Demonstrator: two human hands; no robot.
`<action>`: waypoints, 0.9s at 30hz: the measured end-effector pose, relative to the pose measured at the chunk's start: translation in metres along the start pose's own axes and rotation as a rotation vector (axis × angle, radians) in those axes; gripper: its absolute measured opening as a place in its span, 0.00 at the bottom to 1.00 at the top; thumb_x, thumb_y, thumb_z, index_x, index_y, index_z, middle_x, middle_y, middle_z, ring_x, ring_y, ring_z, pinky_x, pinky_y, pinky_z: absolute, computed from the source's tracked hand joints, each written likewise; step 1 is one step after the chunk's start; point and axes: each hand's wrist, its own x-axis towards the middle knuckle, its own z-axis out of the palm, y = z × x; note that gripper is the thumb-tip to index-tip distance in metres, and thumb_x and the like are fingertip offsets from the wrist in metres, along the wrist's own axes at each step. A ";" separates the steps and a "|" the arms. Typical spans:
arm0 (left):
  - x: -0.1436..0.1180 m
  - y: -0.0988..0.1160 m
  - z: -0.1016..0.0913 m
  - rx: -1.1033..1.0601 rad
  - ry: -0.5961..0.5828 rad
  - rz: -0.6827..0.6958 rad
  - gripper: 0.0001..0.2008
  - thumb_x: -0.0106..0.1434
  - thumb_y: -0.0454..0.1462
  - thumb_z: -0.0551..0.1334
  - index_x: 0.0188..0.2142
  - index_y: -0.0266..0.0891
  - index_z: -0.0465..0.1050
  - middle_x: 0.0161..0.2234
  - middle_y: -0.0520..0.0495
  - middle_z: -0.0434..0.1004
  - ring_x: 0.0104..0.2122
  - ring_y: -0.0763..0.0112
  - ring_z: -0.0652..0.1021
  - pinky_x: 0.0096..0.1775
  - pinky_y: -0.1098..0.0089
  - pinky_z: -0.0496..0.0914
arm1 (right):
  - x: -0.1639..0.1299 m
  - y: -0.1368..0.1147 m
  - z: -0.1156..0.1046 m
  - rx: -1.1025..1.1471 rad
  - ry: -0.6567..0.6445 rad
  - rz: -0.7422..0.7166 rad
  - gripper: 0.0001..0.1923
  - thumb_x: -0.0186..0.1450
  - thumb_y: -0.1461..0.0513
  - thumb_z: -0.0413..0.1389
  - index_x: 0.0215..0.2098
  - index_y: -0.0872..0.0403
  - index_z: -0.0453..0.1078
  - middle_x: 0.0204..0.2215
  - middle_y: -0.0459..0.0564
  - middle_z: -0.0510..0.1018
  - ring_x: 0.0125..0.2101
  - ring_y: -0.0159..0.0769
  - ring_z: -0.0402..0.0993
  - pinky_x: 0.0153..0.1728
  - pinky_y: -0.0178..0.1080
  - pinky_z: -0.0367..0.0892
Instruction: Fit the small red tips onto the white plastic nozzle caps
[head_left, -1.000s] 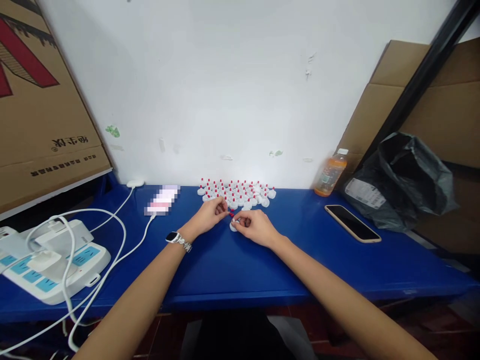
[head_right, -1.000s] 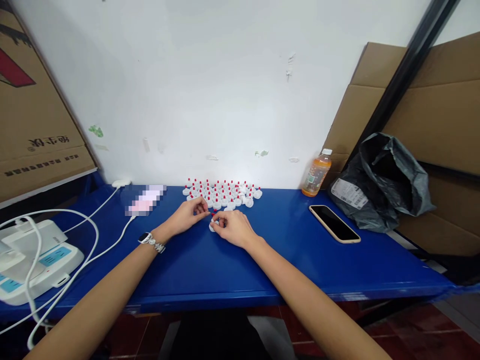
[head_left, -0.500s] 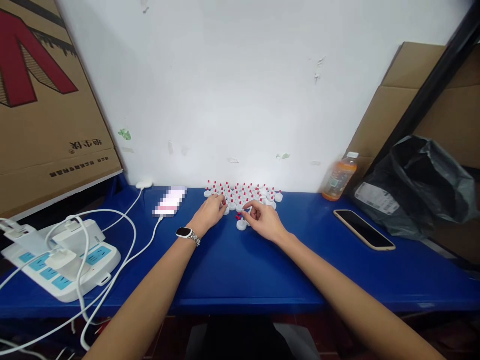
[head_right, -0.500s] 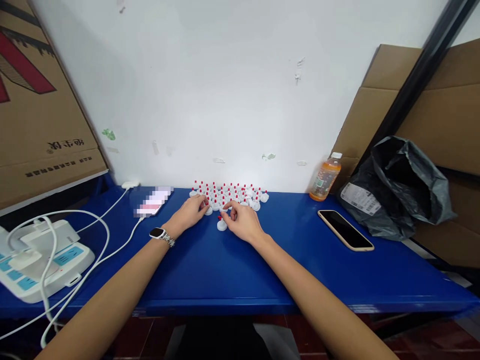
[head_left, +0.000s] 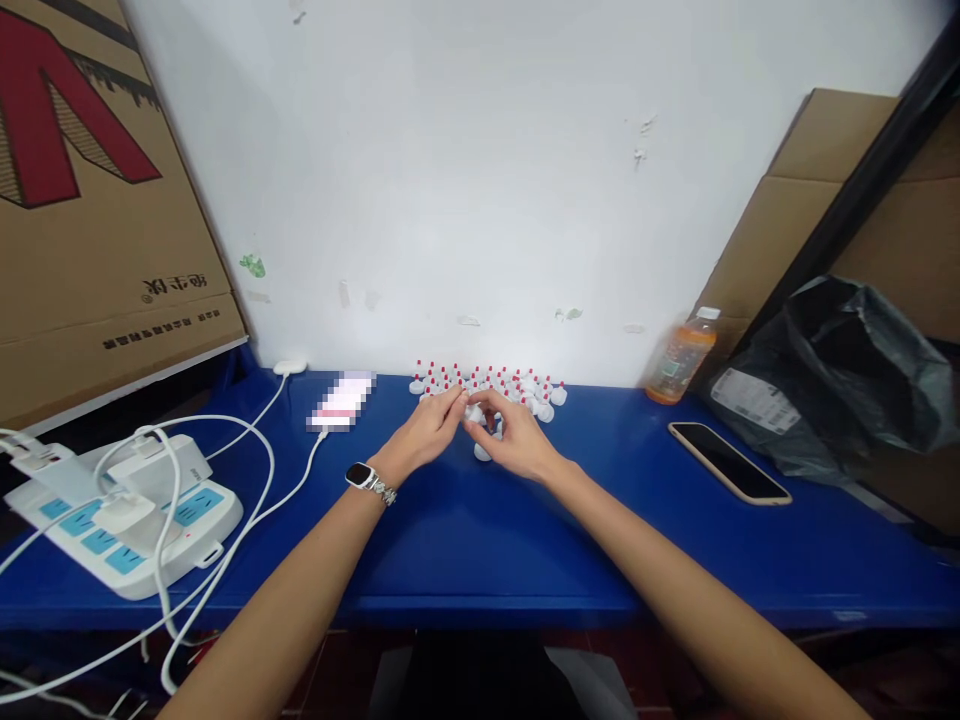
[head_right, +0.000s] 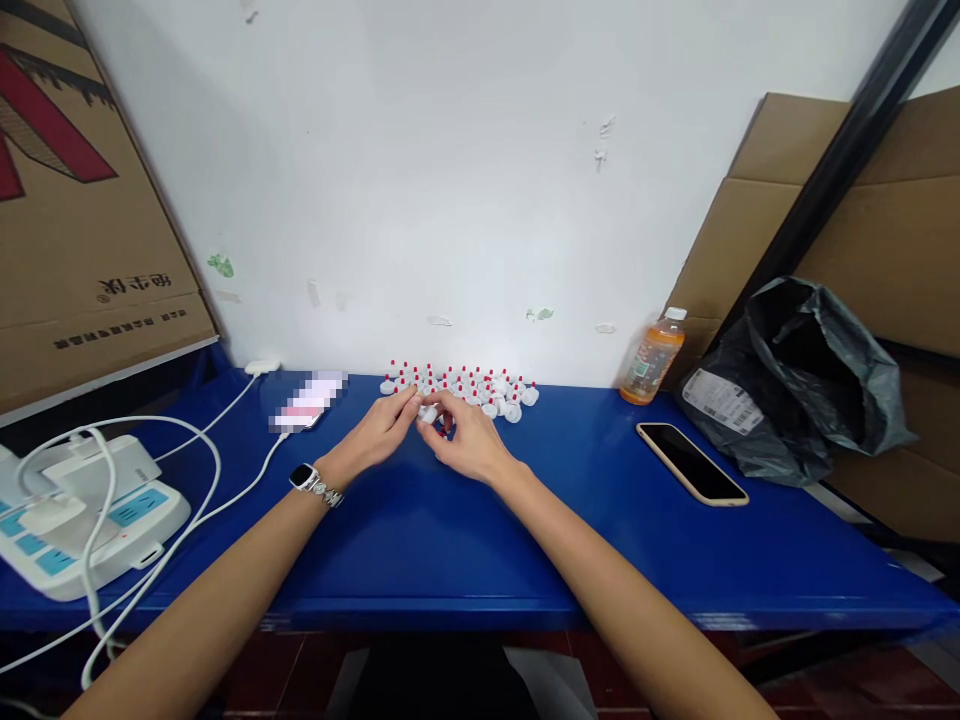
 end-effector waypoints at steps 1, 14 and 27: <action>0.000 0.000 0.002 -0.022 -0.002 0.016 0.19 0.74 0.46 0.45 0.32 0.40 0.63 0.28 0.52 0.70 0.28 0.71 0.69 0.34 0.70 0.61 | -0.002 0.000 0.001 -0.006 0.007 -0.007 0.14 0.67 0.56 0.55 0.49 0.50 0.69 0.33 0.45 0.77 0.30 0.32 0.71 0.34 0.35 0.64; 0.014 0.018 0.031 -0.166 0.263 -0.203 0.23 0.70 0.49 0.49 0.22 0.39 0.59 0.19 0.55 0.61 0.22 0.74 0.61 0.27 0.70 0.54 | -0.010 -0.011 -0.009 -0.469 0.143 -0.106 0.11 0.70 0.58 0.50 0.46 0.50 0.72 0.39 0.53 0.78 0.43 0.44 0.66 0.32 0.39 0.61; 0.011 -0.008 0.013 -0.093 0.218 -0.162 0.19 0.72 0.46 0.48 0.27 0.40 0.60 0.24 0.53 0.63 0.26 0.71 0.65 0.32 0.69 0.60 | -0.005 0.022 -0.014 0.587 0.087 0.361 0.17 0.66 0.46 0.50 0.33 0.51 0.63 0.21 0.41 0.69 0.20 0.29 0.60 0.21 0.33 0.54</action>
